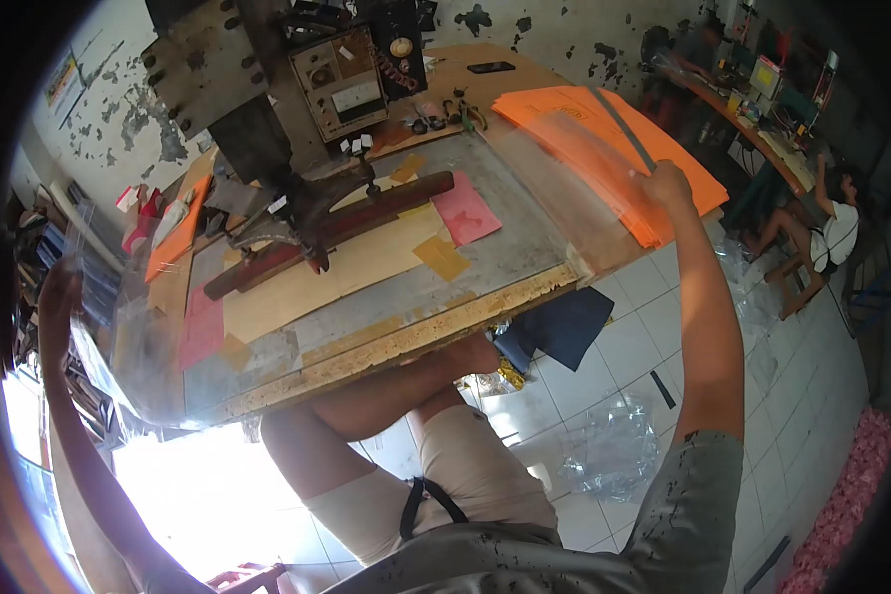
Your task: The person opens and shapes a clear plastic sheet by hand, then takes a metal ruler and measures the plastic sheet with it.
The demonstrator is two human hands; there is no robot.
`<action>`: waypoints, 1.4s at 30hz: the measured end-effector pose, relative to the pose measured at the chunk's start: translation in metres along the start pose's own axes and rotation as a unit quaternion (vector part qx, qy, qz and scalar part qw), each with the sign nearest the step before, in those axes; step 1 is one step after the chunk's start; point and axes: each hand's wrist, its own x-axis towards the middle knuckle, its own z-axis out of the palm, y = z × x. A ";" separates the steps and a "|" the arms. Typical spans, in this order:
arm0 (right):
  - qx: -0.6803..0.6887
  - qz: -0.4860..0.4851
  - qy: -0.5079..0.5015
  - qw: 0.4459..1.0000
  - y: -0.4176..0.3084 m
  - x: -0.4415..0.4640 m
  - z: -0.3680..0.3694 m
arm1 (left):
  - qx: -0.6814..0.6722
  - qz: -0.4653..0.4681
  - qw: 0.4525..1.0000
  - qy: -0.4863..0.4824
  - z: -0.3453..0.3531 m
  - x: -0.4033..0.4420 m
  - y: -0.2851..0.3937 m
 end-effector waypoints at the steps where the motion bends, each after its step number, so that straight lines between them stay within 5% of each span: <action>1: -0.004 0.004 -0.025 1.000 0.004 0.008 0.004 | 0.024 -0.007 1.000 -0.013 -0.011 0.019 -0.024; 11: 0.032 0.058 -0.183 0.981 -0.011 0.016 -0.018 | 0.172 -0.076 0.982 -0.015 -0.002 0.074 -0.300; 15: 0.024 0.056 -0.170 0.984 -0.016 0.015 -0.021 | 0.291 -0.061 0.952 0.077 0.021 0.053 -0.327; 19: 0.034 0.094 -0.215 0.972 -0.023 0.016 -0.025 | 0.367 -0.164 0.911 0.090 0.037 0.046 -0.339; 21: 0.053 0.083 -0.190 0.977 -0.017 0.014 -0.021 | 0.383 -0.129 0.910 0.093 0.048 0.046 -0.341; 25: 0.145 0.056 -0.198 0.968 0.016 0.034 -0.007 | 0.355 -0.059 0.930 0.068 0.074 0.030 -0.287; 34: 0.143 -0.086 0.094 0.981 0.010 0.020 -0.010 | 0.386 0.070 0.918 0.057 0.140 -0.068 -0.019; 38: 0.122 -0.123 0.114 0.978 0.004 0.012 -0.016 | 0.322 0.081 0.941 0.058 0.166 -0.100 0.026; 42: 0.030 -0.105 0.284 0.952 -0.027 -0.017 -0.020 | 0.264 0.082 0.961 0.023 0.198 -0.131 0.080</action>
